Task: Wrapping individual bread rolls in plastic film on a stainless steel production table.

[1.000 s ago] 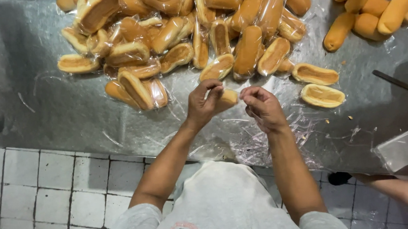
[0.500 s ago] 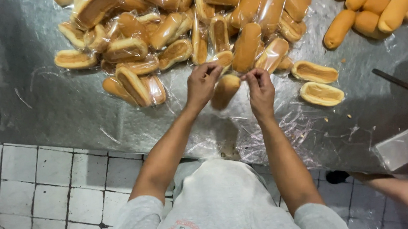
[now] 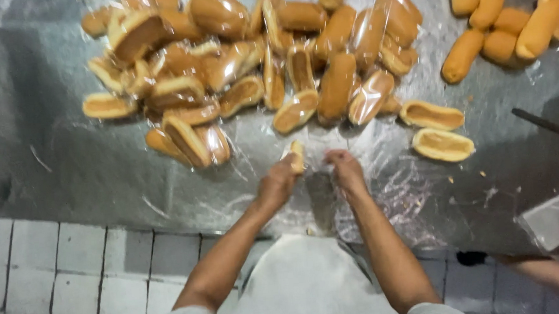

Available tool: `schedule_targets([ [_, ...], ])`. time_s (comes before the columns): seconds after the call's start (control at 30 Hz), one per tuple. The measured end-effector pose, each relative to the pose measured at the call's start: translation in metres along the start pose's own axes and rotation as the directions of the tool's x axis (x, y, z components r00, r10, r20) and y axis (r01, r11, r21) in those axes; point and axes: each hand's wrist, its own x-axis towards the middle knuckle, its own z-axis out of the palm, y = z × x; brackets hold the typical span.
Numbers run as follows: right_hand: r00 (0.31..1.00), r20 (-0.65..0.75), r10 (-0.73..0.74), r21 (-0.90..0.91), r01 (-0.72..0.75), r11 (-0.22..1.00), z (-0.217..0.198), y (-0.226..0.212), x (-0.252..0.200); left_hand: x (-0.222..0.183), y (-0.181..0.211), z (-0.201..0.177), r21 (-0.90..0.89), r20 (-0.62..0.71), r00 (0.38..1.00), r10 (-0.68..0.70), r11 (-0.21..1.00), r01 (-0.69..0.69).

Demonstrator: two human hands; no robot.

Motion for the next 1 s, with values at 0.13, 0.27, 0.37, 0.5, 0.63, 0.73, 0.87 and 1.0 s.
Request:
schedule_targets([
  [0.13,0.98,0.133,0.15,0.345,-0.187,0.92,0.011,-0.096,-0.011,0.034,-0.072,-0.069,-0.562,-0.077,0.717,-0.693,0.624,0.543],
  [0.27,0.993,-0.108,-0.036,0.323,0.07,0.944,0.024,-0.041,0.104,0.043,-0.047,-0.141,-0.856,-0.41,0.632,-0.658,0.517,-0.017],
  [0.37,0.932,-0.217,-0.29,-0.241,0.237,0.941,-0.01,-0.088,0.041,0.046,-0.026,-0.13,-0.514,-0.542,0.771,-0.335,0.858,0.011],
  [0.5,0.548,0.218,-0.808,-0.729,0.641,0.238,-0.066,-0.172,-0.076,0.08,0.054,-0.116,-0.019,-0.308,0.897,0.318,0.94,-0.34],
  [0.63,0.48,0.387,-0.787,-0.549,0.806,0.222,-0.083,-0.202,-0.132,0.103,0.087,-0.111,-0.107,0.14,0.954,0.266,0.962,-0.252],
  [0.73,0.45,0.336,-0.827,-0.292,0.885,0.363,-0.091,-0.199,-0.153,0.096,0.077,-0.096,-0.819,0.342,0.878,0.336,0.564,0.103],
  [0.87,0.449,0.366,-0.815,-0.119,0.891,0.437,-0.099,-0.185,-0.161,0.076,0.089,-0.102,-0.911,0.329,0.893,0.308,0.353,0.214],
  [1.0,0.463,0.31,-0.83,0.074,0.859,0.506,-0.087,-0.185,-0.179,0.057,0.094,-0.11,-0.871,0.114,0.907,0.405,0.48,-0.105],
])
